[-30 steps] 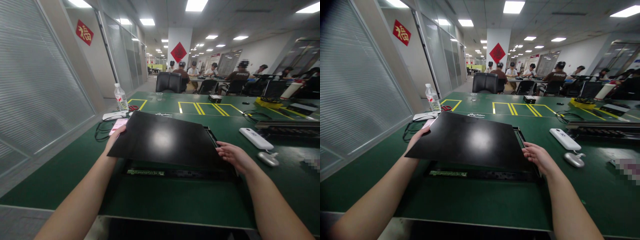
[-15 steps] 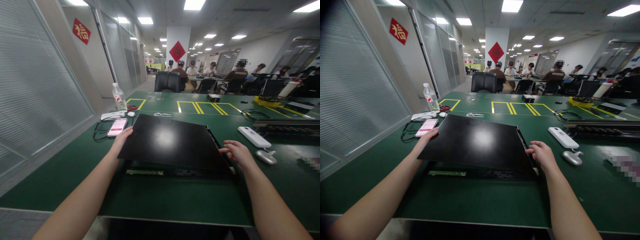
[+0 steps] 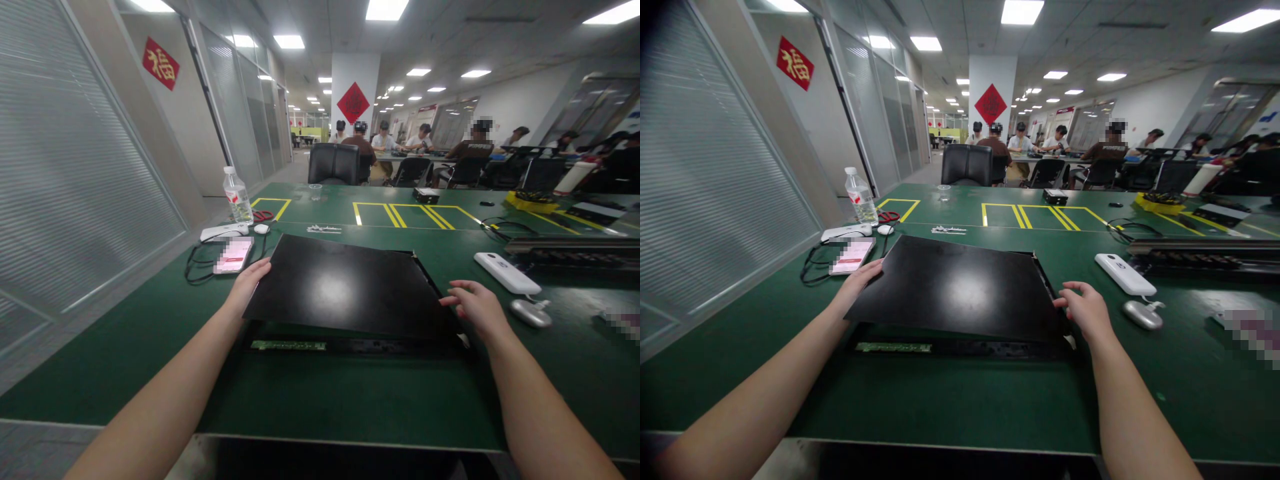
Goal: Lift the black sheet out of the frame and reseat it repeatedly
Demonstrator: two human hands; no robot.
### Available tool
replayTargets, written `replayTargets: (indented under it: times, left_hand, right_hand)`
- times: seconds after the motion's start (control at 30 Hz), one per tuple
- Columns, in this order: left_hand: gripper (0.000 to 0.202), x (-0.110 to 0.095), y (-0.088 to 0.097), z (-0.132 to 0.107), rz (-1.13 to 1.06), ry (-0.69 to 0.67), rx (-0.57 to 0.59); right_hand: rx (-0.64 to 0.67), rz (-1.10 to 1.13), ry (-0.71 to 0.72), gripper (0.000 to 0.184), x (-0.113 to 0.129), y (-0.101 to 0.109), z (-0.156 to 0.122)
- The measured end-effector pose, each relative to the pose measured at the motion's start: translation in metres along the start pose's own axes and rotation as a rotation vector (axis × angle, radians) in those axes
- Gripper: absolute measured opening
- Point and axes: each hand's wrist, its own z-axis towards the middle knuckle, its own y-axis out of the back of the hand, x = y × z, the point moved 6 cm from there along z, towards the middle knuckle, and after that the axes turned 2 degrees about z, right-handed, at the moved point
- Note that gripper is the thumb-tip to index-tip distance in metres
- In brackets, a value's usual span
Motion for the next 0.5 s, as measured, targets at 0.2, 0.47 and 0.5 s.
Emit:
replayTargets:
  times: [0.2,0.47,0.5]
  left_hand:
    - [0.025,0.0027,-0.0019,-0.0015,0.01,0.032,0.034]
    - [0.018,-0.001,-0.0079,-0.0097,0.051,0.033,0.011]
    - [0.018,-0.0011,-0.0081,-0.0102,0.055,0.036,0.009]
  right_hand:
    - [-0.025,-0.063,0.056,0.037,-0.0021,0.003,0.004]
    - [-0.028,-0.138,0.113,0.039,-0.0059,0.0026,0.0078]
    - [-0.027,-0.152,0.116,0.038,-0.0051,0.0025,0.0074]
